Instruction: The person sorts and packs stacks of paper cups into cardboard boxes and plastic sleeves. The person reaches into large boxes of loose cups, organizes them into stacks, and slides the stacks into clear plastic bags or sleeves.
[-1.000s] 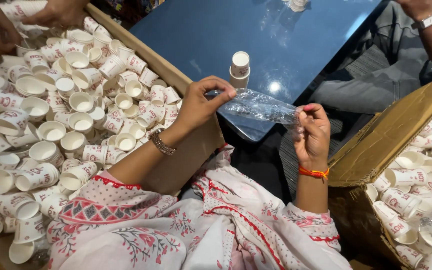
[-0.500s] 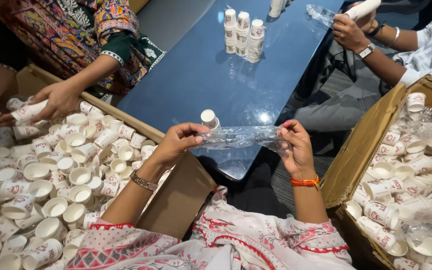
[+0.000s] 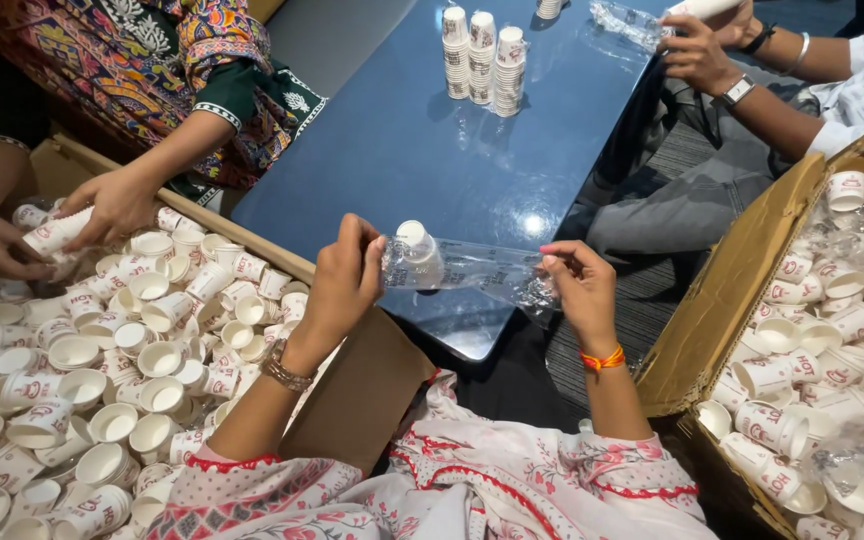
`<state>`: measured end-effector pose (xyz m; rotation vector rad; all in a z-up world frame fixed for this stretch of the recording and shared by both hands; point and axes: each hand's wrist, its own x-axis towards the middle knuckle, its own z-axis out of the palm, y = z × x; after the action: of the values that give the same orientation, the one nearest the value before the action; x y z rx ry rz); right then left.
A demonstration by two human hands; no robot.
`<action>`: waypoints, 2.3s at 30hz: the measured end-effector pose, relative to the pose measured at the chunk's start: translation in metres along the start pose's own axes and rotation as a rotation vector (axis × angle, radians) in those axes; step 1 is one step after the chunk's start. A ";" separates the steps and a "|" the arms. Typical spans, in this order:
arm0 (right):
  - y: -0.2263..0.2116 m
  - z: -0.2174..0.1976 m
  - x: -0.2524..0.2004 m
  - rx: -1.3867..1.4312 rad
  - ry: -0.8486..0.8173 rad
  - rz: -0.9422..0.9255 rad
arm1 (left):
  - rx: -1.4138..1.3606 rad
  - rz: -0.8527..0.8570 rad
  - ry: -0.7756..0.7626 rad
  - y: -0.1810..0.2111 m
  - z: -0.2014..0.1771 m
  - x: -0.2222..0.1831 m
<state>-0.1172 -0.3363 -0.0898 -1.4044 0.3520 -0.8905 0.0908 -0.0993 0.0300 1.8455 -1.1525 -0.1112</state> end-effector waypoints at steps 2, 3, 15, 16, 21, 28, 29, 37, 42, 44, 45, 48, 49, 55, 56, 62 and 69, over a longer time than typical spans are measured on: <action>-0.013 0.002 0.002 -0.201 0.034 -0.014 | 0.195 0.244 0.102 0.002 -0.005 0.000; -0.019 0.004 0.002 -0.402 0.066 -0.030 | 0.389 0.494 0.199 0.003 -0.007 0.001; 0.014 -0.017 0.004 0.213 -0.259 -0.009 | -0.572 0.001 -0.018 -0.019 -0.010 0.018; 0.012 -0.012 0.005 0.219 -0.268 0.003 | -0.568 -0.012 -0.010 -0.015 -0.008 0.012; -0.005 -0.005 0.000 0.881 -0.488 0.021 | -1.082 -0.082 0.119 -0.016 0.048 -0.014; 0.012 -0.017 -0.040 0.914 -0.485 0.139 | -0.811 -0.289 -0.428 -0.003 0.113 -0.085; 0.015 -0.019 -0.049 0.734 -0.523 0.147 | -0.779 -0.209 -0.504 -0.016 0.129 -0.100; 0.008 -0.017 -0.114 -0.090 -0.468 -0.019 | -0.127 -0.347 -0.332 0.001 0.137 -0.163; -0.017 0.001 -0.140 0.040 -0.302 0.291 | -0.066 -0.144 -0.044 0.019 0.134 -0.186; -0.009 -0.006 -0.153 0.015 -0.315 0.270 | -0.290 -0.174 -0.111 0.004 0.139 -0.195; -0.006 -0.009 -0.160 -0.008 -0.334 0.247 | -0.511 -0.204 -0.171 -0.003 0.141 -0.200; 0.003 -0.015 -0.176 0.072 -0.217 0.232 | -1.044 -0.301 -0.262 -0.012 0.144 -0.215; 0.001 -0.012 -0.181 0.071 -0.220 0.219 | -1.040 -0.287 -0.260 -0.009 0.142 -0.221; -0.002 0.013 -0.185 0.262 -0.298 0.344 | -1.211 -0.334 -0.150 0.041 0.121 -0.215; 0.002 0.014 -0.183 0.268 -0.315 0.379 | -1.174 -0.307 -0.155 0.038 0.126 -0.211; 0.015 -0.005 -0.182 0.042 -0.380 0.302 | -0.953 -0.205 -0.174 0.013 0.173 -0.189; -0.029 0.025 -0.169 -0.345 -0.415 0.015 | -1.066 -0.175 -0.044 -0.014 0.163 -0.186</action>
<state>-0.2174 -0.1964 -0.1059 -1.8588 0.2030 -0.5187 -0.0855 -0.0647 -0.1409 0.9716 -0.7094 -0.7196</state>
